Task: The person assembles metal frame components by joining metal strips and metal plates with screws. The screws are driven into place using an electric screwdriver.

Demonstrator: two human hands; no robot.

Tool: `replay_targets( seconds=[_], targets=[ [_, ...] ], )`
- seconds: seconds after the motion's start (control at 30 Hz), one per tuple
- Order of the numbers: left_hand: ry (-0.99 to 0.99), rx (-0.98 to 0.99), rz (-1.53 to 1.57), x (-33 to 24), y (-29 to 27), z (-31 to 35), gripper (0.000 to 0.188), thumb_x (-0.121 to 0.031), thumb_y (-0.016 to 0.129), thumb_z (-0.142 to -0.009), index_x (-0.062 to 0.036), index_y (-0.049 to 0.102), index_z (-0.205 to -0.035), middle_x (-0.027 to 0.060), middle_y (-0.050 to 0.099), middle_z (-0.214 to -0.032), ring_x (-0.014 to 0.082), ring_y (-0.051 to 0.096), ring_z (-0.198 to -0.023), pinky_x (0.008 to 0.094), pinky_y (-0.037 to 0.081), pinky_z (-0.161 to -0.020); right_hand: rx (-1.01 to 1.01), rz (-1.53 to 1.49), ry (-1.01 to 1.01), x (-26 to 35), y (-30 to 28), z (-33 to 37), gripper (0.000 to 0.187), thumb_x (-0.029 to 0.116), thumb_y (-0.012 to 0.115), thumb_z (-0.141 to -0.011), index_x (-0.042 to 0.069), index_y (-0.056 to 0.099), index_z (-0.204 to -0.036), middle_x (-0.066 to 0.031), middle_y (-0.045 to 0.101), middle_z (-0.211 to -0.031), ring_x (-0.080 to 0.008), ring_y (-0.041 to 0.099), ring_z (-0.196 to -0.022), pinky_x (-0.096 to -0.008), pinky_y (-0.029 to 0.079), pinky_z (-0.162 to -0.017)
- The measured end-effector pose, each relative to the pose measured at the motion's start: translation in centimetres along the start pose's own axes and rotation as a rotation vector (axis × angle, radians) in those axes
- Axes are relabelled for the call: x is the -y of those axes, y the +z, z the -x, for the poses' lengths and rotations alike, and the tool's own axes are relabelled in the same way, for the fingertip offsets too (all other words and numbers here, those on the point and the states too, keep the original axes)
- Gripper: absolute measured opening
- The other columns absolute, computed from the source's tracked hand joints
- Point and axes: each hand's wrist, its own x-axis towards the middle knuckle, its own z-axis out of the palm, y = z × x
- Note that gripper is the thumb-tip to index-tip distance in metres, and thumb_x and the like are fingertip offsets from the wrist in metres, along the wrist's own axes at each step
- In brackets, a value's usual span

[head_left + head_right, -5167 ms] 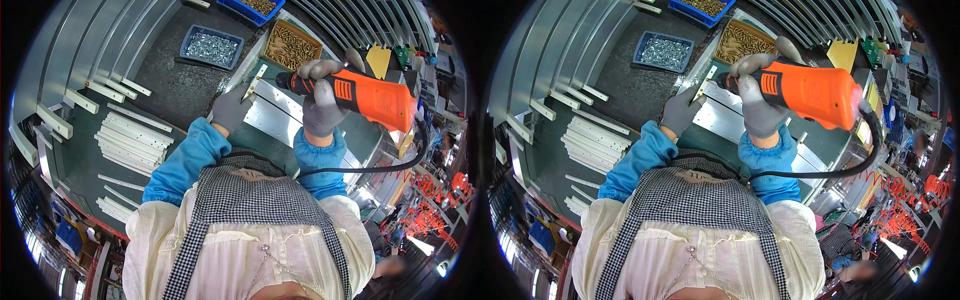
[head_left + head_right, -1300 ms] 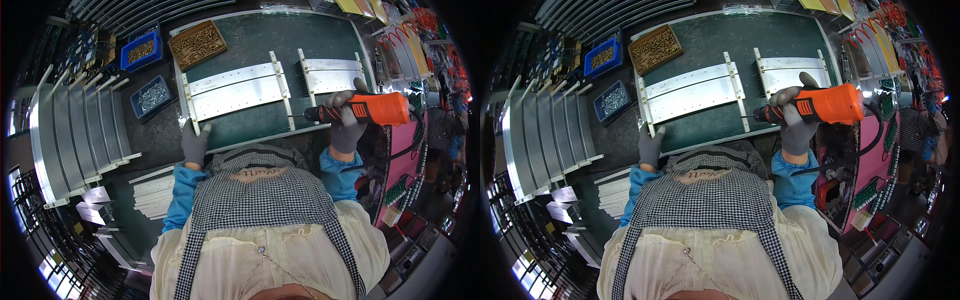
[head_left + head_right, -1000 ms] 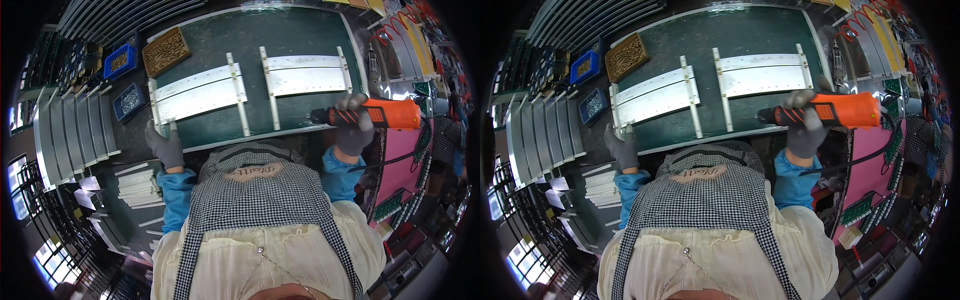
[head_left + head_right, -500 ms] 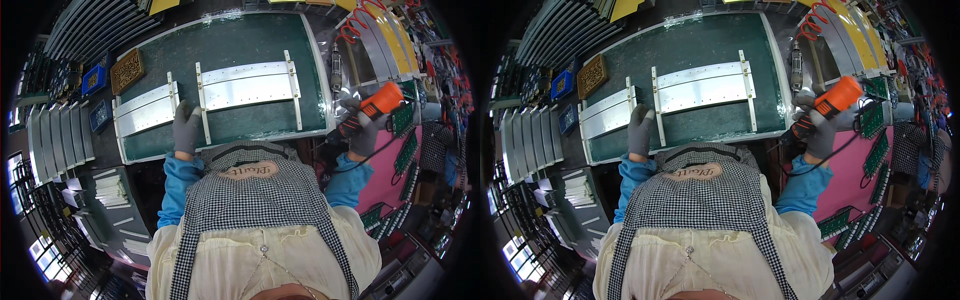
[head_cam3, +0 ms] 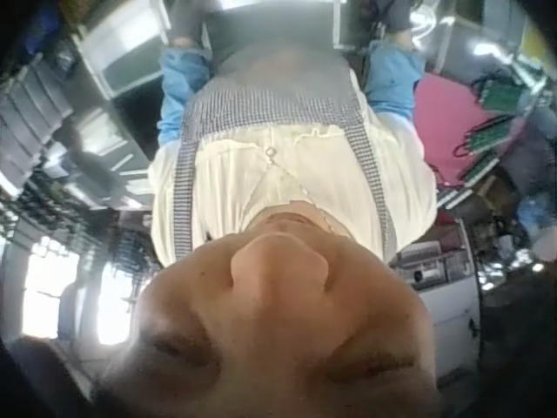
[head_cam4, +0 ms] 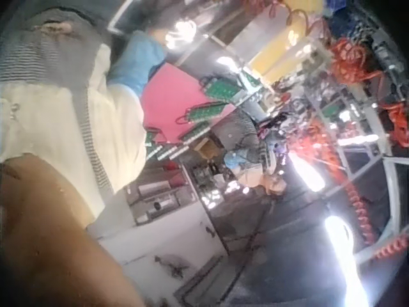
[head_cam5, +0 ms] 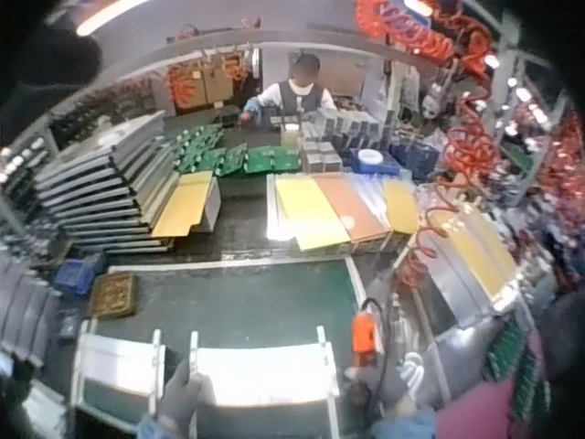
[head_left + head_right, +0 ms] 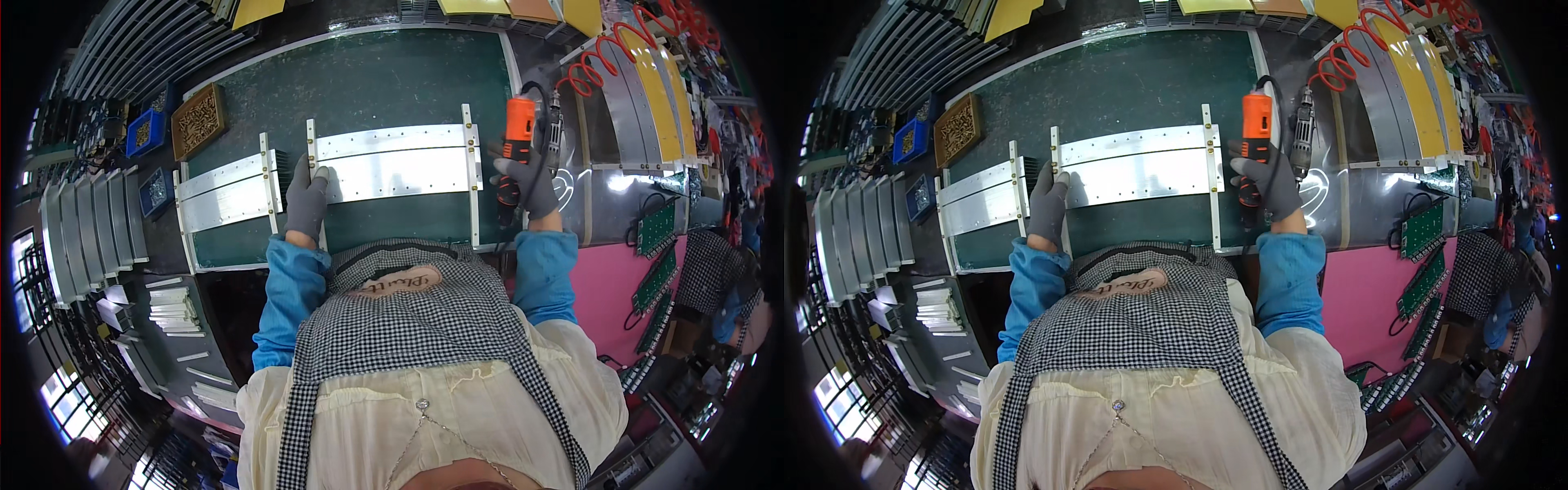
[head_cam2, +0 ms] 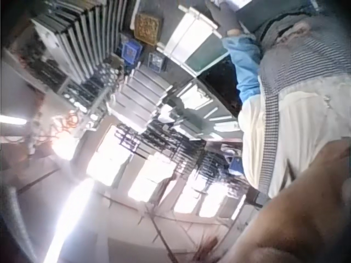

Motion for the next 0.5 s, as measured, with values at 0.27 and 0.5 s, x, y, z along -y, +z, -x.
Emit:
replay_targets(
  seconds=[0.27, 0.5],
  targets=[
    [-0.047, -0.042, 0.040, -0.7, 0.4, 0.0, 0.052, -0.019, 0.058, -0.095, 0.0009, 0.048, -0.142, 0.0165, 0.063, -0.124, 0.0193, 0.060, -0.107, 0.0296, 0.047, -0.092, -0.003, -0.011, 0.032, -1.2, 0.9, -1.0, 0.038, 0.013, 0.074, -0.074, -0.002, 0.069, -0.108, -0.0047, 0.067, -0.082, -0.0122, 0.062, -0.068, -0.0263, 0.051, -0.062],
    [-0.075, -0.051, 0.099, -0.5, 0.5, 0.0, 0.050, -0.018, 0.058, -0.095, 0.0014, 0.050, -0.140, 0.0141, 0.065, -0.119, 0.0177, 0.060, -0.102, 0.0289, 0.047, -0.089, -0.041, 0.001, -0.022, -2.5, 0.8, -1.5, 0.032, 0.014, 0.075, -0.073, 0.000, 0.068, -0.101, -0.0028, 0.064, -0.079, -0.0114, 0.060, -0.066, -0.0259, 0.050, -0.062]
  ],
)
